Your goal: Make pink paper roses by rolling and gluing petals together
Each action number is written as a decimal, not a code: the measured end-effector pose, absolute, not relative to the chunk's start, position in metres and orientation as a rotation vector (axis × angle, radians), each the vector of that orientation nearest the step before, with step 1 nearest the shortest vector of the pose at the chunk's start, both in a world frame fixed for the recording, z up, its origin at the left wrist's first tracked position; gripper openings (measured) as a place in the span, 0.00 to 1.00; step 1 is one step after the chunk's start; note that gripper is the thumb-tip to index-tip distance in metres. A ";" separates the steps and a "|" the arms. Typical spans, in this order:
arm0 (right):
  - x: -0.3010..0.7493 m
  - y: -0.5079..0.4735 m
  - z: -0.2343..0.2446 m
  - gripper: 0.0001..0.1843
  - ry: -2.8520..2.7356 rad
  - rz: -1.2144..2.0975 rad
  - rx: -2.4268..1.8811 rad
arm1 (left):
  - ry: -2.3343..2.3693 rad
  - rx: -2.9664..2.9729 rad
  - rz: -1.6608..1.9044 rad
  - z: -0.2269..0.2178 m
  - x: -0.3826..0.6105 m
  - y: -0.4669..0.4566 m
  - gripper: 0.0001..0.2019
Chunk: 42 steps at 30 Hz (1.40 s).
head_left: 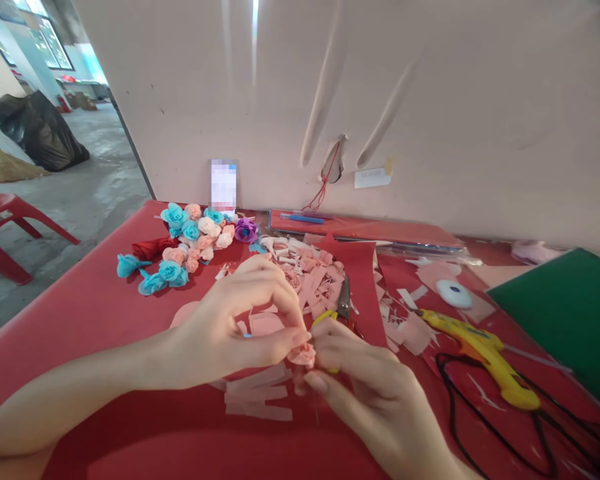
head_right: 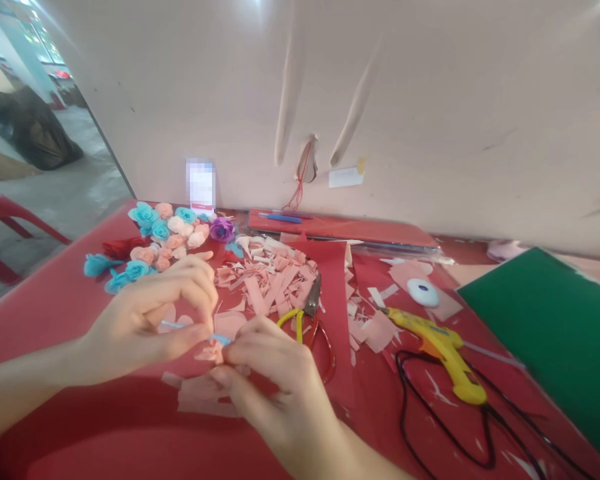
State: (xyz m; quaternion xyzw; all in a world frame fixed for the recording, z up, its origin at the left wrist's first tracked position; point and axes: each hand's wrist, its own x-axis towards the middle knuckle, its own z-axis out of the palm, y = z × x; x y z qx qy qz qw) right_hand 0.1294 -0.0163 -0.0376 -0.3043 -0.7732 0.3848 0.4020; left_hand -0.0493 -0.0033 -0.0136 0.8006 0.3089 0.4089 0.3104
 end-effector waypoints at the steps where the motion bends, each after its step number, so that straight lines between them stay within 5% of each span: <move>1: 0.128 -0.017 -0.036 0.12 -1.959 0.901 -0.773 | 0.823 2.112 1.075 -0.014 -0.049 -0.003 0.06; 5: 0.130 -0.018 -0.034 0.12 -1.928 0.902 -0.811 | 0.833 2.083 1.083 -0.015 -0.048 -0.002 0.05; 13: 0.142 -0.011 -0.049 0.09 -1.435 1.709 -0.612 | 0.675 1.883 0.978 -0.022 -0.040 0.001 0.07; 26: 0.130 -0.010 -0.055 0.11 -1.260 2.088 -0.427 | 0.452 1.290 0.843 -0.047 -0.032 0.005 0.06; 37: 0.128 -0.011 -0.060 0.13 -1.240 2.100 -0.450 | 0.346 1.208 0.963 -0.064 -0.028 0.004 0.08; 42: 0.130 -0.011 -0.052 0.14 -1.619 1.464 -0.661 | 0.490 1.341 1.085 -0.054 -0.029 0.003 0.14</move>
